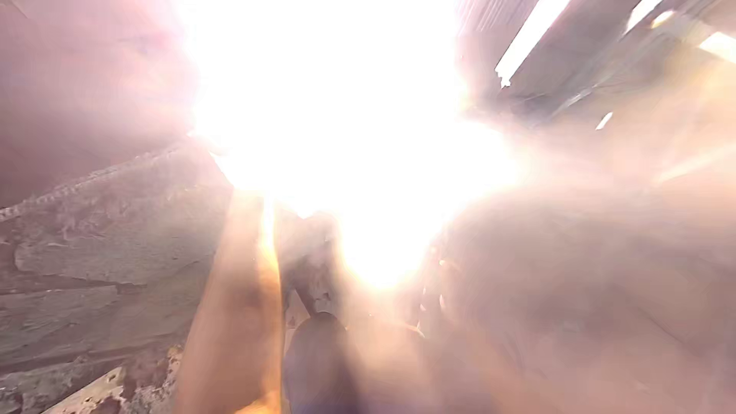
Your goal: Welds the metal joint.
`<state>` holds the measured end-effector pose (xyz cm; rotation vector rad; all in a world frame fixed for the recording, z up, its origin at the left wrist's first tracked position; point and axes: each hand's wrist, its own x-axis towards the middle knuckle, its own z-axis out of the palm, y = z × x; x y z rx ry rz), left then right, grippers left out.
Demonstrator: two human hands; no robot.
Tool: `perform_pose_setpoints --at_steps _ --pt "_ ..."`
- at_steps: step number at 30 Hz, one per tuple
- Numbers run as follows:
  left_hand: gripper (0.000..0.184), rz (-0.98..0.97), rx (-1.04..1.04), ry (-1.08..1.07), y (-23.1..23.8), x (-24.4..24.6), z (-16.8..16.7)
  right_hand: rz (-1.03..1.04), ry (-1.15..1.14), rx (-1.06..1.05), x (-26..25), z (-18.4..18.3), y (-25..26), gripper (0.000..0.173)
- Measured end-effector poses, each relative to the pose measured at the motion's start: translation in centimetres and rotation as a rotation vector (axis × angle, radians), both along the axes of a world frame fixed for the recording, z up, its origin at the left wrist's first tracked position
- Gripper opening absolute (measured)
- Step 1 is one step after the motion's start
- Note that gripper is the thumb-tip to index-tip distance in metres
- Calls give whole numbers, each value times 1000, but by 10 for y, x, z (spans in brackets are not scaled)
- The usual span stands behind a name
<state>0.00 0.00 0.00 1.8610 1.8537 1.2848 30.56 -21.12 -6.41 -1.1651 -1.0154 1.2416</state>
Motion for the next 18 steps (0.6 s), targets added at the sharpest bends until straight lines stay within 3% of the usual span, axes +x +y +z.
perform_pose_setpoints --at_steps 1,3,8,10,12,14,18 --pt "41 -28 -144 5 1 8 25 -8 22 7 0 0 0 60" --pt "46 4 -243 58 10 19 45 -41 15 -8 -6 4 -1 52" --pt "42 39 -89 175 24 13 33 -44 25 -31 -5 -1 -1 60" --pt "50 74 -51 121 29 20 45 -42 -21 -28 -6 2 -2 56" --pt "59 107 -40 195 39 25 62 -11 17 -4 -5 1 -1 54" --pt "68 147 -109 240 46 28 71 42 30 14 3 -7 1 63" --pt "52 155 -80 216 46 27 67 31 -16 -39 4 -4 2 67"
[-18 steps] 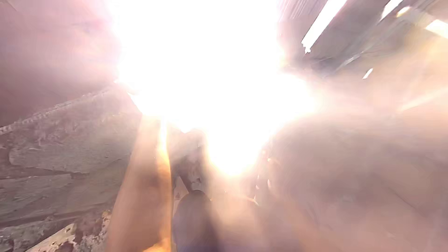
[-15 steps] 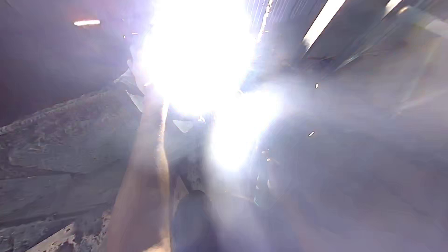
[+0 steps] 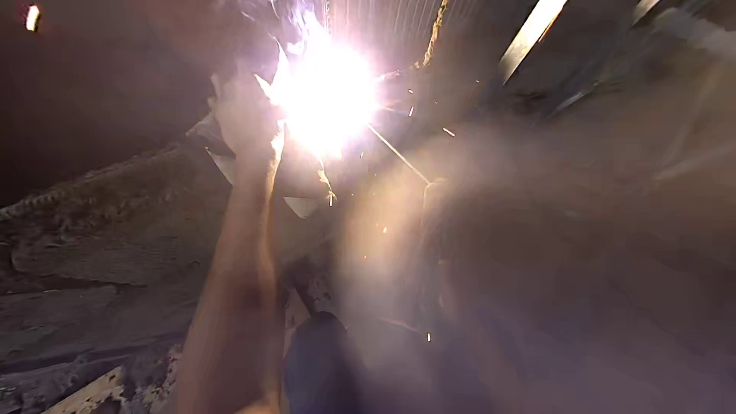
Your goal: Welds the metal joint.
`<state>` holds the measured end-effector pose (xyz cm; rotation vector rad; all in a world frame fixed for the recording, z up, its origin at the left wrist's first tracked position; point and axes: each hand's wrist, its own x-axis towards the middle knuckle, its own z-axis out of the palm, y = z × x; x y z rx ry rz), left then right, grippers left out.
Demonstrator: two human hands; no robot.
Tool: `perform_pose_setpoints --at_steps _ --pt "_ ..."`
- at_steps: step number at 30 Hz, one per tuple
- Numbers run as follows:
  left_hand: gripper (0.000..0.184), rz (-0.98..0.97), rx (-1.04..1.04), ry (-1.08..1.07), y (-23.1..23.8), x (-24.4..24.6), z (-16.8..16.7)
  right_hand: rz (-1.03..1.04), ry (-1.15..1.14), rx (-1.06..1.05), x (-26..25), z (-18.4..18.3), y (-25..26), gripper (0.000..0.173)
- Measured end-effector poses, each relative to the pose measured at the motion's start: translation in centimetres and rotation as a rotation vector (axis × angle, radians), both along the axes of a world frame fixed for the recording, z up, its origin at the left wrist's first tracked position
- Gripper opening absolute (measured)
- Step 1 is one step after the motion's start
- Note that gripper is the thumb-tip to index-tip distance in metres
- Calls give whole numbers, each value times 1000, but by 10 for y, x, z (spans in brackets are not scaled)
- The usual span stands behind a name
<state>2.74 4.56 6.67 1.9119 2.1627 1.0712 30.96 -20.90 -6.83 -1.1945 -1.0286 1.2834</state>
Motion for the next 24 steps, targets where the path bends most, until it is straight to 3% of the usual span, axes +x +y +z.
perform_pose_setpoints --at_steps 3,6,8,9,12,16,19,24 --pt "42 -28 47 -38 3 -6 -12 -36 4 40 -4 -2 -2 66" --pt "45 -45 -118 -259 -17 -11 -24 -61 -10 44 -6 0 -2 62" --pt "41 -27 -81 -57 -9 -6 -13 -30 12 17 -6 3 -1 65" --pt "50 -2 -79 16 -3 -2 0 -16 24 14 -6 3 0 65" --pt "64 -18 -33 13 -1 1 5 -18 16 13 -4 2 -2 62" --pt "59 -32 38 -37 0 -5 -8 -15 38 25 -5 -1 -2 59" --pt "43 7 11 23 3 -3 -6 -20 13 37 -6 0 0 63" --pt "42 -45 32 9 -6 -4 -8 -26 10 14 -6 2 2 65"
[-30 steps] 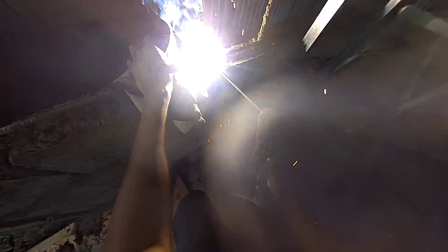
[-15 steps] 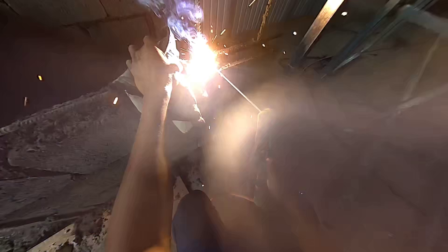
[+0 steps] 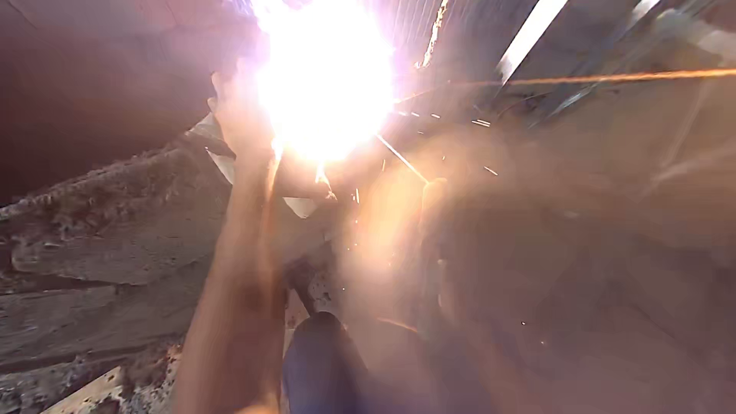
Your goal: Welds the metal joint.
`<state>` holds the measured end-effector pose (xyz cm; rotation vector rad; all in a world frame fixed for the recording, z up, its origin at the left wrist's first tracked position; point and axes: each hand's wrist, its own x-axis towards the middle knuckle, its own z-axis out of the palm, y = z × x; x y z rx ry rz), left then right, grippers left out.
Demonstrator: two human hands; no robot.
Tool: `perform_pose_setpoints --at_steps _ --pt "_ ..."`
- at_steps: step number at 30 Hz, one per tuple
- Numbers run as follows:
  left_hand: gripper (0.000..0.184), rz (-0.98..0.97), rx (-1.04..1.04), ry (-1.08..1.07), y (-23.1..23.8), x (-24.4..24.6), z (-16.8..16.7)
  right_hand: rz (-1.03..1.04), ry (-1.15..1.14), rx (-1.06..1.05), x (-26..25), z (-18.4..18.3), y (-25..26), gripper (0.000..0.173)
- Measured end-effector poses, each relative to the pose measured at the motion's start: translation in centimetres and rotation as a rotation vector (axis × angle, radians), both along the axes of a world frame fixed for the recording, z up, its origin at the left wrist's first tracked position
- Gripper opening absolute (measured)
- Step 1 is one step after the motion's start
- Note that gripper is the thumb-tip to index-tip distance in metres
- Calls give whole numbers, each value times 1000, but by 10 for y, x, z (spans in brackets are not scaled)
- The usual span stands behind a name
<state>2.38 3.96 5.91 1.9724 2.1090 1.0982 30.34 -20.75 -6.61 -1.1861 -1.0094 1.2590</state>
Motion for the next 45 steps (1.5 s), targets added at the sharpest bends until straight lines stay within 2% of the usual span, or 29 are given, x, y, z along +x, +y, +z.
perform_pose_setpoints --at_steps 3,5,8,11,14,16,18,20,23,24,25,28,30,33,37,39,40,41,42,43,44,45 --pt "38 23 -8 -2 1 2 3 20 12 34 2 -2 -1 63" --pt "47 31 5 -74 5 -2 -5 38 25 49 7 -6 -1 61" --pt "61 42 -82 -139 9 -7 -13 2 21 20 4 -3 -2 52" --pt "48 26 -5 -22 15 -10 -17 -27 17 34 0 -1 -2 56" --pt "45 -79 33 -115 -3 -13 -29 -7 30 40 3 -4 -1 60" --pt "42 -168 -64 -272 -31 -8 -20 3 18 31 3 -3 -3 60" --pt "40 -171 -74 -242 -31 -9 -20 -7 20 35 0 2 -3 61" --pt "38 -179 -21 -206 -29 -10 -23 -9 36 18 -1 4 -3 53" --pt "40 -170 -141 -219 -37 -12 -21 -11 32 -8 -2 2 -3 66" --pt "40 -163 -140 -221 -37 -12 -21 -20 27 -8 -2 1 -3 65" --pt "39 -162 -107 -255 -36 -11 -22 -41 8 -8 -4 2 -3 58" --pt "38 -238 -103 -510 -51 -10 -17 -2 38 -19 -1 2 -3 57" --pt "41 -255 -71 -441 -49 -13 -24 -5 7 -33 -2 4 -2 58" --pt "39 -193 -24 -221 -34 -8 -23 -12 -19 -11 -1 0 -1 74" --pt "38 -191 -173 -96 -45 -8 -11 -44 -27 -22 -2 -3 -1 62" --pt "37 -274 -180 -224 -36 -23 -31 -46 -7 -51 -6 6 -1 55" --pt "37 -370 -109 -296 -28 -37 -61 -65 2 -69 -7 6 -1 56" --pt "36 -429 79 -327 -12 -47 -103 -81 -13 -74 -6 5 -1 59" --pt "39 -412 205 -329 0 -47 -120 -84 -41 -83 -5 4 -2 57" --pt "43 -289 149 -232 1 -37 -96 -61 -24 -77 -4 5 -1 60" --pt "51 -159 -79 -149 -2 -22 -39 -27 -6 -60 -4 9 -1 64" --pt "61 -35 -139 -80 6 -7 -3 7 12 -22 -1 7 -1 68"
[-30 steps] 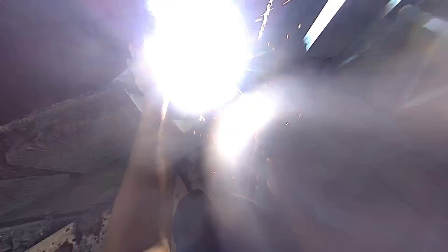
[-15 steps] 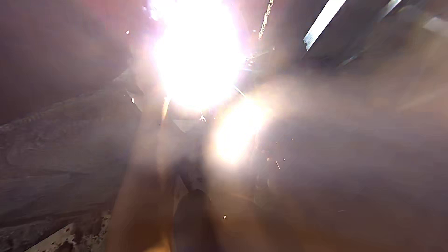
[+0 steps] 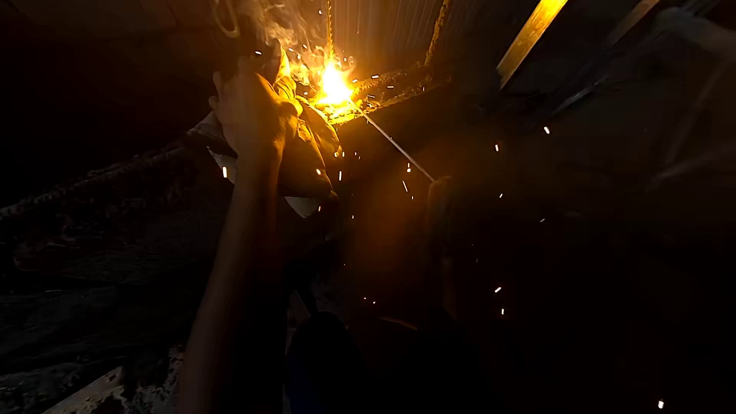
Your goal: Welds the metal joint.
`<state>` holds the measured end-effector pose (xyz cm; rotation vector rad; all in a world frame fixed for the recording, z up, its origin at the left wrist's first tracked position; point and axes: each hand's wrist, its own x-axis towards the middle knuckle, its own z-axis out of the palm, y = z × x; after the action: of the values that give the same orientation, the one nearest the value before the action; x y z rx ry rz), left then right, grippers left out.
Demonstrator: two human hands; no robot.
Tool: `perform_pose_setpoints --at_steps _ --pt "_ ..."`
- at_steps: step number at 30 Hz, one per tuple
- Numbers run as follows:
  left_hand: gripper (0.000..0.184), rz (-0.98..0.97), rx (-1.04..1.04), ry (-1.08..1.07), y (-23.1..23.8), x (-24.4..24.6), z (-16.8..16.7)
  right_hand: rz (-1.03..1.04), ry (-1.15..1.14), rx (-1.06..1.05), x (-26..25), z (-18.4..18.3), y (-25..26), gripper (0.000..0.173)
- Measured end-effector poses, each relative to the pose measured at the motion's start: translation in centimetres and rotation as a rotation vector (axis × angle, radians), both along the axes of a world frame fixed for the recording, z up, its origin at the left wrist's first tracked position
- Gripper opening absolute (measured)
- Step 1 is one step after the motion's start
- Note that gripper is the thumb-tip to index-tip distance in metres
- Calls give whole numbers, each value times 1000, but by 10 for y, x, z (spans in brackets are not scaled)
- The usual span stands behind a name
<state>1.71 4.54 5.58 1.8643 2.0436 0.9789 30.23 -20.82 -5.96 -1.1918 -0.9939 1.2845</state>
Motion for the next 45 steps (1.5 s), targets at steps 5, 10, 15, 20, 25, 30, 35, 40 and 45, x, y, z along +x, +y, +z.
perform_pose_setpoints --at_steps 5,10,15,20,25,30,35,40,45 --pt "62 103 30 133 10 12 21 3 -24 38 5 -6 2 68" --pt "64 109 28 122 5 14 22 -5 -76 38 5 -10 1 70" --pt "66 130 12 133 6 16 22 1 -84 49 6 -15 2 71" --pt "62 149 8 152 5 18 23 22 -147 89 7 -19 5 72" --pt "62 160 -4 171 5 18 24 32 -145 101 7 -22 5 71" --pt "70 144 3 153 5 18 24 20 -130 119 7 -22 4 69" --pt "68 140 26 143 4 18 24 18 -108 139 9 -21 4 67" --pt "68 140 19 153 4 19 24 14 -102 143 13 -22 -2 67" --pt "69 131 21 173 5 16 22 6 -41 158 22 -27 -14 64"
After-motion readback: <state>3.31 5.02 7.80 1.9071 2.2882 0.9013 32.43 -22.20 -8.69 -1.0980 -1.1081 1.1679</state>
